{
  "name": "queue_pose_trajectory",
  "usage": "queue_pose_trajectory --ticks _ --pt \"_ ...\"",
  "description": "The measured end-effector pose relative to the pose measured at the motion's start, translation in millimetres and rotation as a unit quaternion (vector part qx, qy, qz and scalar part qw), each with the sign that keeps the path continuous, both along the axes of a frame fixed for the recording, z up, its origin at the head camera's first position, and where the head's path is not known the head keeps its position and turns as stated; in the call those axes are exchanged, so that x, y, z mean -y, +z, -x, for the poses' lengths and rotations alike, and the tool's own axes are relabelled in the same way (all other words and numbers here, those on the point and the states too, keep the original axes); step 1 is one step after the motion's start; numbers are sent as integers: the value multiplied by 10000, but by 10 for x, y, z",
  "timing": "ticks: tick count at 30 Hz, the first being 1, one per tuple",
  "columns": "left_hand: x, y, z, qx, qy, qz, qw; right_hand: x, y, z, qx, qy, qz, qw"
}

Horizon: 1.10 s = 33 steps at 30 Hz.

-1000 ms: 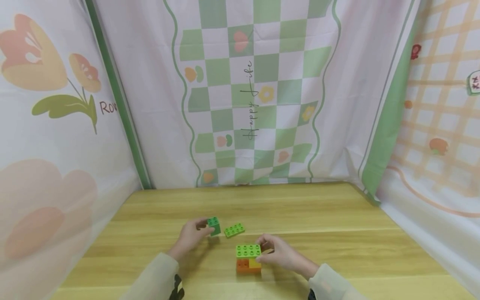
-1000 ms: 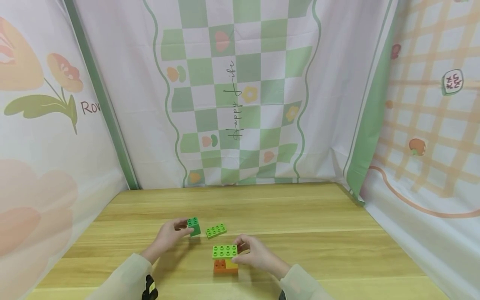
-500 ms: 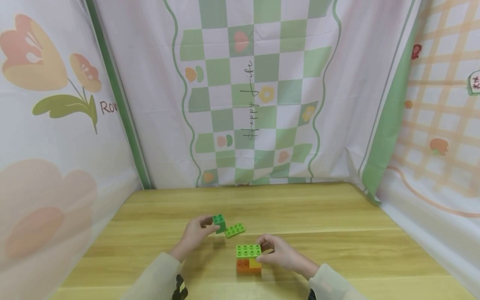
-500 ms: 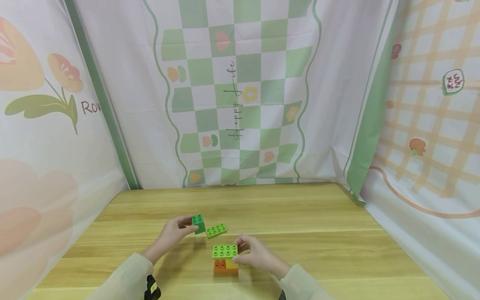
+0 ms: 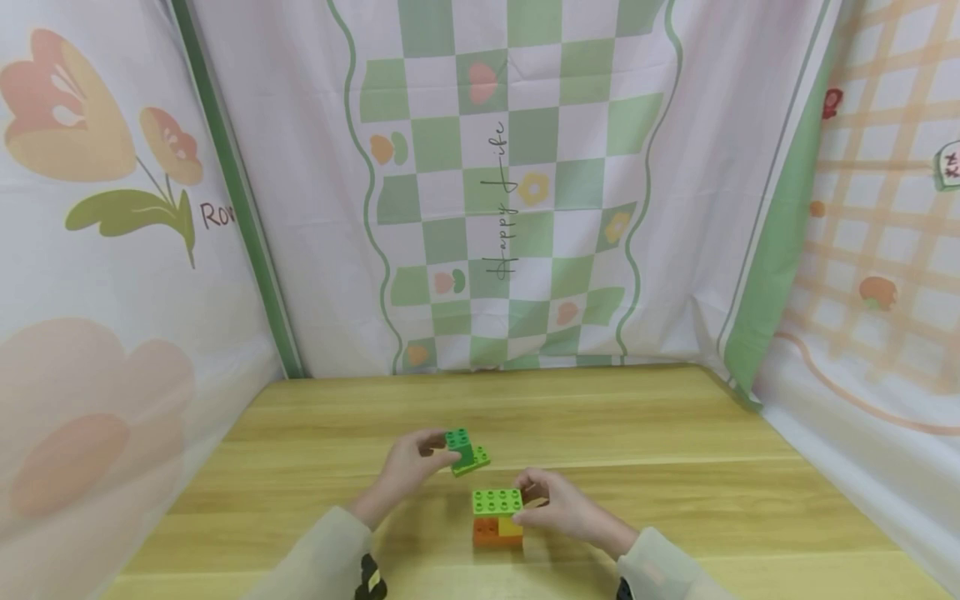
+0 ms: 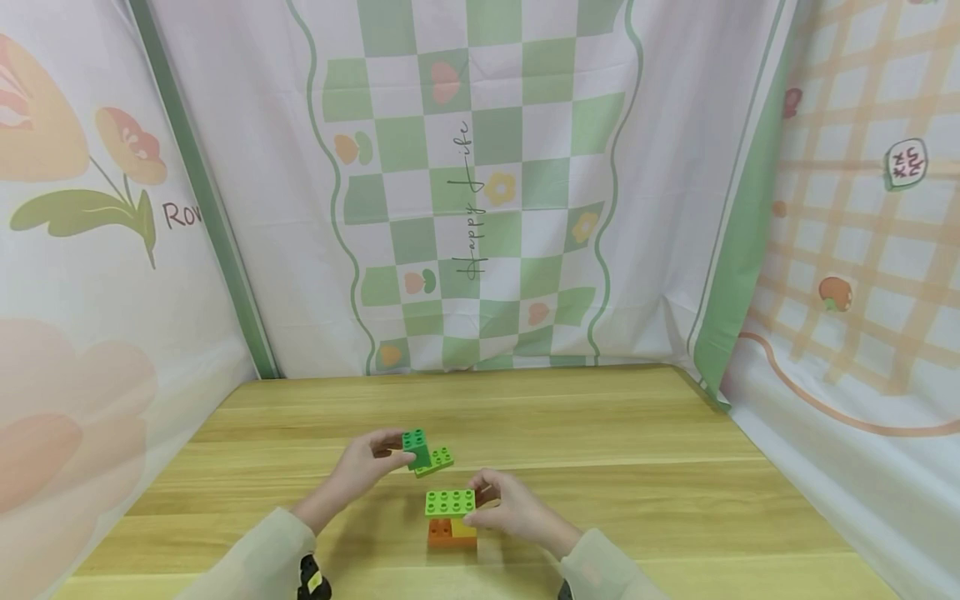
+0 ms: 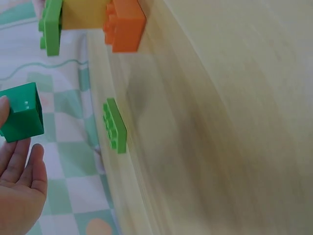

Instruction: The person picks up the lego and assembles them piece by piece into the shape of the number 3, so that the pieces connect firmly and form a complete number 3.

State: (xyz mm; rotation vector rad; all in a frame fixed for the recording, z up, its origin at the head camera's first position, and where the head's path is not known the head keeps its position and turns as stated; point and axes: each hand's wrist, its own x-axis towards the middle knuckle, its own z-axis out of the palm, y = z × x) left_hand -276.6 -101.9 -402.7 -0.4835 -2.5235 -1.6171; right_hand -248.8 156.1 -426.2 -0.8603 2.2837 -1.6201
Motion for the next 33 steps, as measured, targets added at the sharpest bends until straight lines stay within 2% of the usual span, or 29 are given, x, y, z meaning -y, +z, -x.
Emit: queue_pose_trajectory --ticks 7,21,27,33 --pt "-114 26 -42 60 -250 -77 9996 2 0 7 22 -57 -124 9999" --pt "-341 118 -206 99 -661 -206 9976 -7 22 -14 -73 -9 -137 9999" --pt "-391 88 -230 89 -785 -121 9968 -8 38 -17 88 7 -164 9998" --pt "-422 53 -250 152 -865 -24 9961 -4 38 -12 39 17 -205 9998"
